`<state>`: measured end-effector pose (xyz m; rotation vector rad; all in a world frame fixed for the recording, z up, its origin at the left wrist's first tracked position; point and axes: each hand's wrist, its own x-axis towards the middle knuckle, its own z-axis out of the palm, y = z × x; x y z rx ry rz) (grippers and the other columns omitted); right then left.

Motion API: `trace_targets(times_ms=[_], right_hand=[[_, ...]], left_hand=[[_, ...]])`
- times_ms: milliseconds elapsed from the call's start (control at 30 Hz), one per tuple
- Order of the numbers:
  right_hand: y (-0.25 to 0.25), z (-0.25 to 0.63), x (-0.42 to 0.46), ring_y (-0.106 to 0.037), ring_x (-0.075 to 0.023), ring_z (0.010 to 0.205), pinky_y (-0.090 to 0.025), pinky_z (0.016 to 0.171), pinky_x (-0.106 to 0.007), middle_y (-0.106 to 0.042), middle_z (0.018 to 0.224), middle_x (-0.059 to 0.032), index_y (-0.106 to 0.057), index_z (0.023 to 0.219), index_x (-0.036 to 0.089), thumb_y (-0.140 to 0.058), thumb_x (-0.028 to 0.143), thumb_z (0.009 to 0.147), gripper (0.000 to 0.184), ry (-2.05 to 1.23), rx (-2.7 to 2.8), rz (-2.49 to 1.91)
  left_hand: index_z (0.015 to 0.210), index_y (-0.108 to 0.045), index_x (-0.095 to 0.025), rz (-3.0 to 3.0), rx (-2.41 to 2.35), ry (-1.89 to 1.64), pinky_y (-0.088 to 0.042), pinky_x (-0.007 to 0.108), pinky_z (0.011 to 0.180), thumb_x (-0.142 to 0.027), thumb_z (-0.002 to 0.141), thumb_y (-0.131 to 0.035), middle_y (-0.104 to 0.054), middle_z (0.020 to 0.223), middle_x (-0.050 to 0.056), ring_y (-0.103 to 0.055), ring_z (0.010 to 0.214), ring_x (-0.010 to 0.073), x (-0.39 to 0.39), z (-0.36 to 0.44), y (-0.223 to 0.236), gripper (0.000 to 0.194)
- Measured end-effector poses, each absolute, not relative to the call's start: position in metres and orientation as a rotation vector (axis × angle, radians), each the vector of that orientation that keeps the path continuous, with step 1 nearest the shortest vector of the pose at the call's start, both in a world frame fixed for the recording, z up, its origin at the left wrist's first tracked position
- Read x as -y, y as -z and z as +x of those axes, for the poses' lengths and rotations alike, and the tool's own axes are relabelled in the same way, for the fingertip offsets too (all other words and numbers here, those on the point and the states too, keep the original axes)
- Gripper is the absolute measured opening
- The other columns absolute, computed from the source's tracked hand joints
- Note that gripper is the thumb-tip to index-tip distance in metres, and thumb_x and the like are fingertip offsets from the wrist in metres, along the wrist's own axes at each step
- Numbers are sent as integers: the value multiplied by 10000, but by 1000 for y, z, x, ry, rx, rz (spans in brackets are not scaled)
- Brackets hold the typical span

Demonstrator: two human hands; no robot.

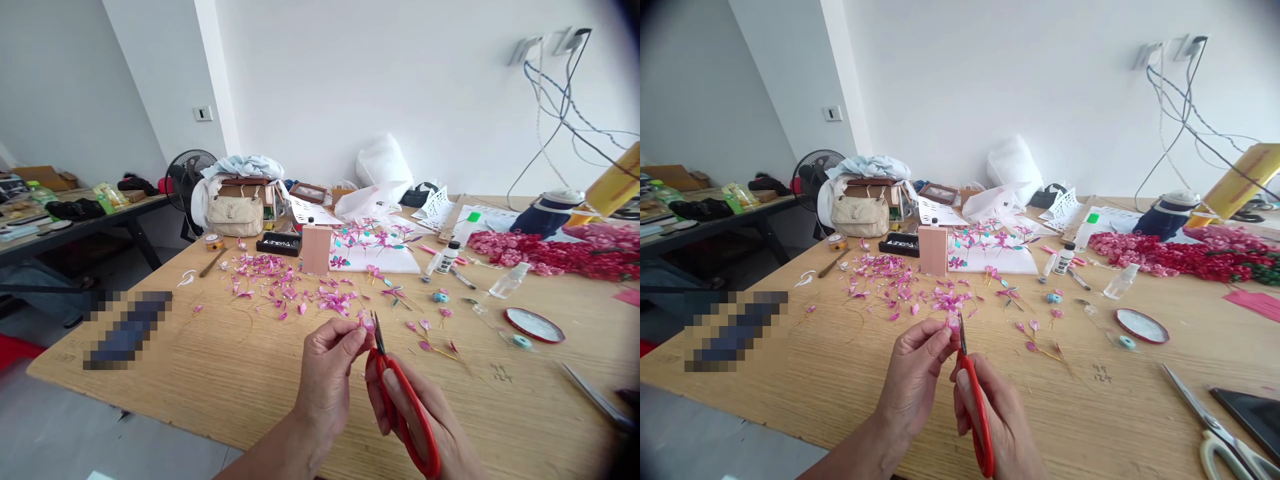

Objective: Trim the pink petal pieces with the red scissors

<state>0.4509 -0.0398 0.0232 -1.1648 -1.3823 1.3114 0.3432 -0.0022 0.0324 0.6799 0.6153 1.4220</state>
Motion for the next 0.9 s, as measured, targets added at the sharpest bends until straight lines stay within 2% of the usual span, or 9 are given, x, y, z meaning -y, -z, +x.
trace_targets(times_ms=[367, 667, 900], right_hand=[[-23, 456, 44, -389, -120, 512, -324, 509, -241, -460, 554, 29, -440, 670, 204, -352, 514, 906, 399, -1250, 1479, -1190], [-23, 454, 44, -398, -122, 485, -364, 485, -236, -425, 522, 35, -486, 674, 200, -420, 545, 862, 399, -1271, 1343, -1229], [-26, 455, 48, -367, -115, 446, -351, 454, -233, -417, 485, 44, -501, 699, 200, -442, 563, 838, 393, -1317, 1298, -1234]], left_hand=[[661, -704, -168, 678, -620, -1404, -462, 221, 720, -195, 665, -723, -653, 656, -2, -564, 666, 87, 4, 345, -33, 33], [662, -705, -165, 639, -633, -1386, -476, 232, 723, -194, 645, -735, -659, 661, 2, -575, 661, 92, 6, 345, -31, 45], [669, -708, -157, 635, -616, -1346, -472, 218, 697, -187, 652, -730, -659, 662, 11, -576, 657, 90, 6, 343, -32, 41]])
